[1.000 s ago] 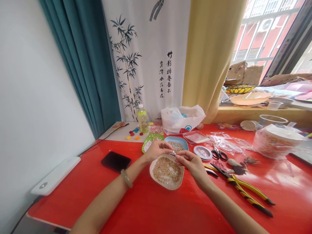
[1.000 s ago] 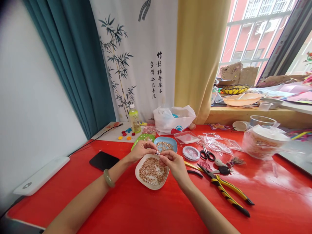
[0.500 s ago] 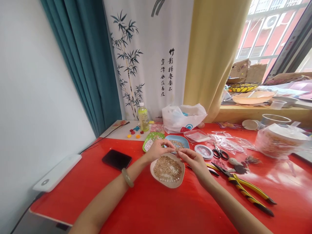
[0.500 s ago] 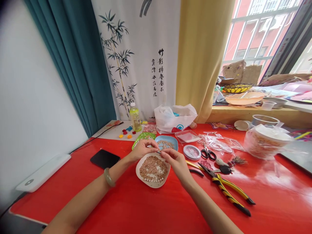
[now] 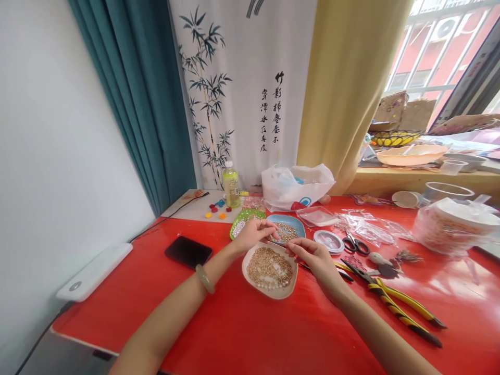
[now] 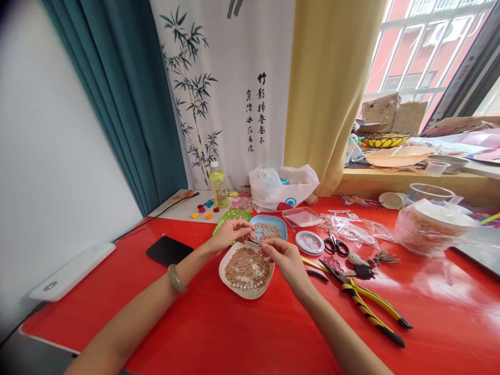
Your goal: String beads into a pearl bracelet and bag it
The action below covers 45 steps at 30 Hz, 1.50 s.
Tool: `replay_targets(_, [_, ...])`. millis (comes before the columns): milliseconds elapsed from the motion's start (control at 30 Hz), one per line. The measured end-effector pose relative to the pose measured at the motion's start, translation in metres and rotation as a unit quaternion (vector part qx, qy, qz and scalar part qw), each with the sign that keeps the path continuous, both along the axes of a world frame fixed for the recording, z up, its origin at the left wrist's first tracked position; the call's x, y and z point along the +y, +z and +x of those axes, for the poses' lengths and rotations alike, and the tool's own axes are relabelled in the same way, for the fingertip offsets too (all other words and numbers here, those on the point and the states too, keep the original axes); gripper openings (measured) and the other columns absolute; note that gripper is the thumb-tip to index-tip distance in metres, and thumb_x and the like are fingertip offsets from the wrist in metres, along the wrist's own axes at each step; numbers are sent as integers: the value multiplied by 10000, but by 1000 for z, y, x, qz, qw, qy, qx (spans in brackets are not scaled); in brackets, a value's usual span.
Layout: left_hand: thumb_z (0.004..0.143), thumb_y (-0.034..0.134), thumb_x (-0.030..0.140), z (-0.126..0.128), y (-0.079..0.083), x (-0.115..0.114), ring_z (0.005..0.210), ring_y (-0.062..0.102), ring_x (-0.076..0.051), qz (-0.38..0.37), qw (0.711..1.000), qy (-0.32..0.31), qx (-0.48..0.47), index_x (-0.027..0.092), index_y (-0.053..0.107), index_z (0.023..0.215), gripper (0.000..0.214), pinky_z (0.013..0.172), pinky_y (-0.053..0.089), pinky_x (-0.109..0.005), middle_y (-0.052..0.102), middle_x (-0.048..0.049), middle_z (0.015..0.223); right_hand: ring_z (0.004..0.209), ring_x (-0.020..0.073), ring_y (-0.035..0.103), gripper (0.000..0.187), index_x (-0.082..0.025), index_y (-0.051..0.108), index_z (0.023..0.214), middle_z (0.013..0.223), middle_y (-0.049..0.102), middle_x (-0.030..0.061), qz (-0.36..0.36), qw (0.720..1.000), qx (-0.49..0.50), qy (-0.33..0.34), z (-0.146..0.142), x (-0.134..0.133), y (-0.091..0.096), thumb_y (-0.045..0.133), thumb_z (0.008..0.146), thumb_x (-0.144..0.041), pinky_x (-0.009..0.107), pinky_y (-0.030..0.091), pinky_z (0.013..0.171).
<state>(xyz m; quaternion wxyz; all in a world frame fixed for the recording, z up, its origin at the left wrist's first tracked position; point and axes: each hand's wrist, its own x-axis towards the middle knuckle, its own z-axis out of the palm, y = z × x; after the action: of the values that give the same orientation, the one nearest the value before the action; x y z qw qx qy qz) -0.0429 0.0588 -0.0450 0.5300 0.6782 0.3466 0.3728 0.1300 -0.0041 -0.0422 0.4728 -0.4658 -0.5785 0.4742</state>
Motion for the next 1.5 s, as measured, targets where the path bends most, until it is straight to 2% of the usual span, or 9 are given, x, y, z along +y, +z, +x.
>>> replay_targets(167, [599, 657, 139, -1, -11, -1, 648, 572, -126, -2, 982, -132, 137, 129, 665, 727, 129, 626, 430, -230, 654, -31, 705, 605, 126, 503, 234, -164, 615, 676, 627, 581, 3, 11, 1000, 11, -8, 0, -3, 3, 584, 713, -393, 239, 383, 584])
replay_targets(267, [622, 602, 76, 1, -15, -6, 695, 581, -128, 63, 948, -199, 242, 159, 675, 759, 176, 639, 418, -208, 667, -13, 761, 606, 126, 500, 233, -166, 607, 664, 621, 568, -1, 14, 1000, 10, -13, -1, -5, 5, 579, 718, -391, 239, 382, 589])
replay_targets(400, [622, 632, 126, 4, -15, -10, 698, 578, -137, 137, 914, -205, 321, 163, 674, 781, 169, 593, 392, -194, 671, -15, 776, 596, 125, 500, 245, -166, 610, 665, 614, 566, -3, 16, 1000, 8, -13, -1, -5, 4, 583, 712, -405, 242, 380, 583])
replay_targets(567, [651, 624, 154, 9, -17, -12, 696, 575, -123, 159, 899, -217, 345, 182, 674, 769, 131, 588, 365, -184, 668, 8, 755, 603, 131, 505, 259, -163, 614, 669, 614, 572, 3, 17, 1000, 11, -9, 0, -3, 2, 584, 709, -417, 248, 384, 589])
replay_targets(833, [651, 620, 158, 8, -24, -11, 637, 565, -140, 163, 912, -193, 322, 189, 669, 671, 62, 553, 349, -209, 660, 2, 691, 603, 130, 497, 250, -169, 613, 664, 613, 563, -2, 17, 1000, 10, -8, 0, -3, 2, 586, 705, -413, 249, 384, 590])
replay_targets(1067, [681, 600, 187, 7, -24, -9, 714, 572, -141, 165, 923, -195, 288, 199, 663, 778, 116, 613, 377, -200, 658, -6, 794, 596, 134, 493, 269, -163, 613, 677, 626, 566, 10, 14, 1000, 8, -10, -1, -4, 3, 583, 703, -429, 252, 388, 580])
replay_targets(1233, [639, 640, 208, 14, -34, -10, 639, 556, -126, 153, 931, -200, 266, 216, 677, 698, 70, 576, 356, -198, 647, 19, 688, 599, 124, 486, 243, -159, 606, 670, 625, 554, 3, 6, 1000, 19, -6, -1, -4, 2, 587, 712, -398, 242, 377, 582])
replay_targets(1367, [600, 652, 170, 17, -39, -10, 603, 528, -115, 96, 954, -179, 221, 203, 666, 608, 37, 562, 326, -206, 626, 31, 622, 599, 124, 490, 246, -159, 607, 665, 620, 559, 4, 5, 1000, 19, -8, -1, -4, 2, 596, 701, -403, 240, 378, 579])
replay_targets(1500, [588, 649, 146, 17, -38, -10, 594, 505, -108, 48, 973, -156, 166, 175, 638, 580, 31, 571, 328, -211, 599, 29, 600, 600, 132, 506, 260, -164, 608, 665, 622, 567, 5, 3, 1000, 20, -8, -1, -3, 1, 597, 691, -422, 244, 392, 579])
